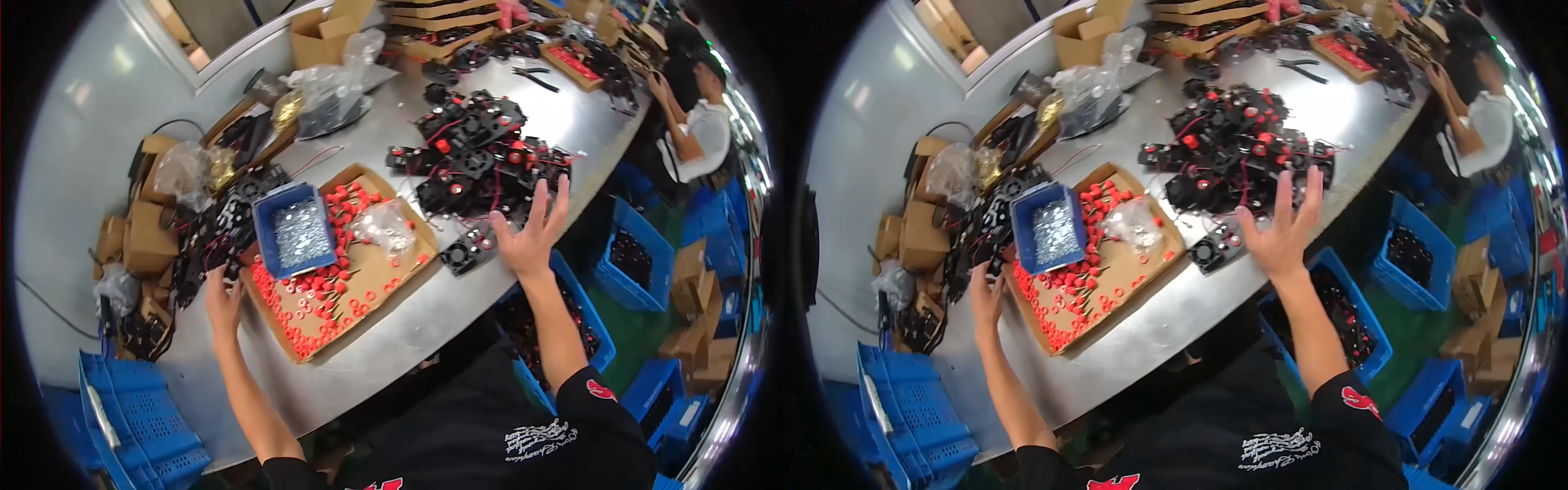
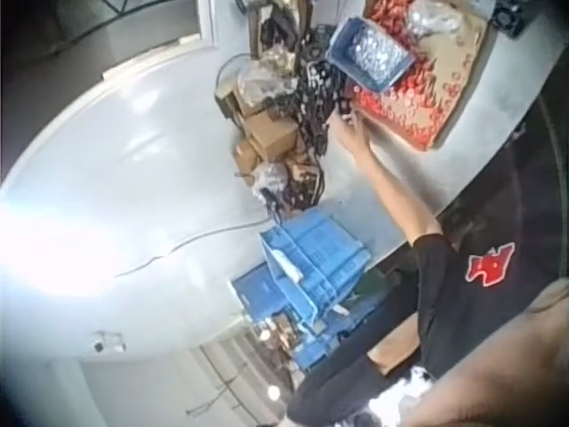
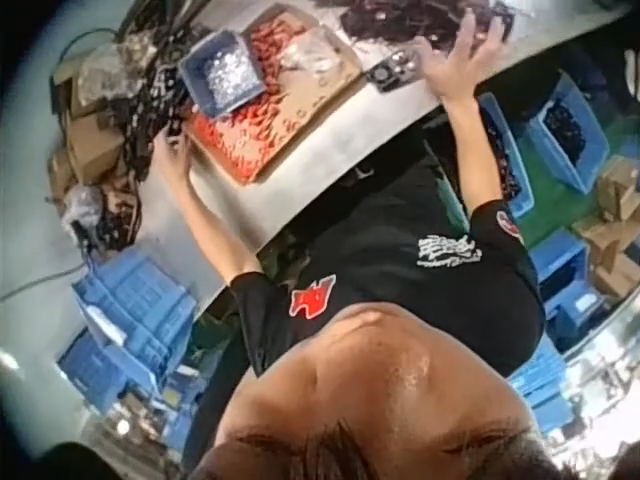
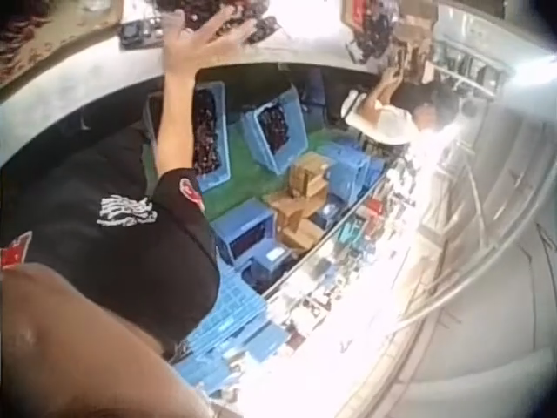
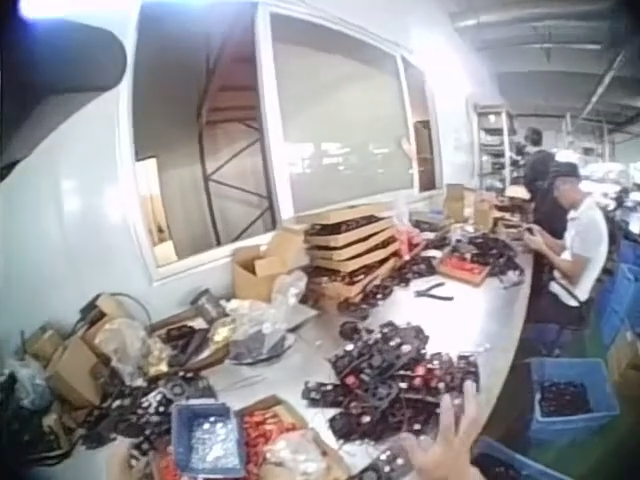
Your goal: The recorder is assembling small electronic cooling fans by attaching wires and plastic components at a workbench.
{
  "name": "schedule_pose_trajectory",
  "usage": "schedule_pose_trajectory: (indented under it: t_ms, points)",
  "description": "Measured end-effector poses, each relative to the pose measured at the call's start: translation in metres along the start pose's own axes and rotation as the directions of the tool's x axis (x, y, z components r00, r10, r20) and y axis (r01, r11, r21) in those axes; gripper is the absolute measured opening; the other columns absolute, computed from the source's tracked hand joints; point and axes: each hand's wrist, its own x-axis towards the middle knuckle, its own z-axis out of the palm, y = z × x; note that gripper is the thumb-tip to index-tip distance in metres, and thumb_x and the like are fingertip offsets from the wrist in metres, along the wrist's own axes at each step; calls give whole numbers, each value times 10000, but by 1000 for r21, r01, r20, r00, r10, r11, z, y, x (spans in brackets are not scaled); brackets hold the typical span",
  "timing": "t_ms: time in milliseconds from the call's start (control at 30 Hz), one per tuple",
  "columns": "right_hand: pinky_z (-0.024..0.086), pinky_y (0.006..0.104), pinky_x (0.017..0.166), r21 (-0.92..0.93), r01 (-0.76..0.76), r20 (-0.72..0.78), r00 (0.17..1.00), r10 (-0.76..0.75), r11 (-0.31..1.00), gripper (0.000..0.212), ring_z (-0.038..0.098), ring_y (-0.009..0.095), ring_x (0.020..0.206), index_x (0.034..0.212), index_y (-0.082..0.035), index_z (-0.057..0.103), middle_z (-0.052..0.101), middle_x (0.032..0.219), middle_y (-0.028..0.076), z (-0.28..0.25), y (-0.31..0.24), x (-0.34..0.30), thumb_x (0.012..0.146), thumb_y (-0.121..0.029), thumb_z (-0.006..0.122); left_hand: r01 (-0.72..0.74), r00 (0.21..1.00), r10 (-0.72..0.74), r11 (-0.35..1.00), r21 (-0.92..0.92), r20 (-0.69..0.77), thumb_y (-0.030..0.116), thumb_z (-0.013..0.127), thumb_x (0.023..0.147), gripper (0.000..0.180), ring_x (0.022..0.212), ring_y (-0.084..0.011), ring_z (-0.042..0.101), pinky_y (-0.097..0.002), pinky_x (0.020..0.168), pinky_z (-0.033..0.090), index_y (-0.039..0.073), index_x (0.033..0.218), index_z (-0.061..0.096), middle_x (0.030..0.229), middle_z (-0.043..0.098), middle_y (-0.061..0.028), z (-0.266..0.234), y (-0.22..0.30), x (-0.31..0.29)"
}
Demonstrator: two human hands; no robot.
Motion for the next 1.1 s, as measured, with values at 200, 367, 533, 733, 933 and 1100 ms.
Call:
schedule_pose_trajectory:
  t_ms: [200, 367, 533, 733, 933, 1100]
  points:
    - [238, 533, 1155, -79, 31, 302, 953, -6, 996, 715, 245, 464, 1439, 1461, -187, 475, 234, 1562, 297, 34, -14, 40, 812, -355, 725, 0, 963, 64, 971, 238, -263, 169, 690, 873, 300, 839, -343, 633, -407, 757, 499, 5, 1119, 636, 994, 651, -180, -34, -15, -24]
    - [331, 534, 1102, -155, 139, 210, 972, -105, 978, 652, 339, 461, 1391, 1494, -264, 430, 269, 1554, 270, 58, 3, 42, 900, -421, 650, 545, 631, -737, 643, -538, -241, 243, 673, 924, 309, 793, -236, 663, -355, 742, 518, -24, 1077, 641, 973, 695, -103, -75, -3, -72]
    - [378, 541, 1050, -356, 243, 296, 945, -138, 902, 631, 392, 443, 1354, 1508, -291, 401, 342, 1519, 267, 78, 14, 52, 940, -496, 584, 162, 670, -730, -34, -986, 136, 90, 665, 895, 259, 887, -138, 654, -268, 716, 518, 49, 1133, 572, 994, 680, -38, -96, 21, -162]
    - [412, 356, 993, 550, -266, 206, 962, 180, 792, 452, 550, 233, 1103, 1284, 24, 560, 570, 1234, 143, -8, -90, 11, 941, -265, 625, 295, 628, -771, 108, -949, 107, 6, 715, 819, 500, 902, -136, 644, -272, 712, 539, 26, 1272, 504, 1064, 656, -53, -92, 132, -205]
    - [492, 234, 723, 356, -927, 877, 289, -383, 116, 458, 565, 83, 855, 1317, -13, 520, 575, 1119, 77, -53, -245, -70, 889, -82, 667, 469, 749, -560, 72, -880, 354, -20, 754, 805, 567, 957, -120, 629, -266, 817, 521, 0, 1299, 476, 1127, 629, -67, -68, 194, -222]
    - [481, 237, 594, 435, -823, 876, 292, -384, 366, 305, 567, 63, 660, 1072, 6, 651, 672, 860, 22, -60, -244, -66, 822, -128, 762, 541, 825, -422, 397, -741, 376, 254, 665, 939, 416, 913, -112, 571, -304, 786, 487, -20, 1203, 500, 1032, 599, -62, -67, 233, -226]
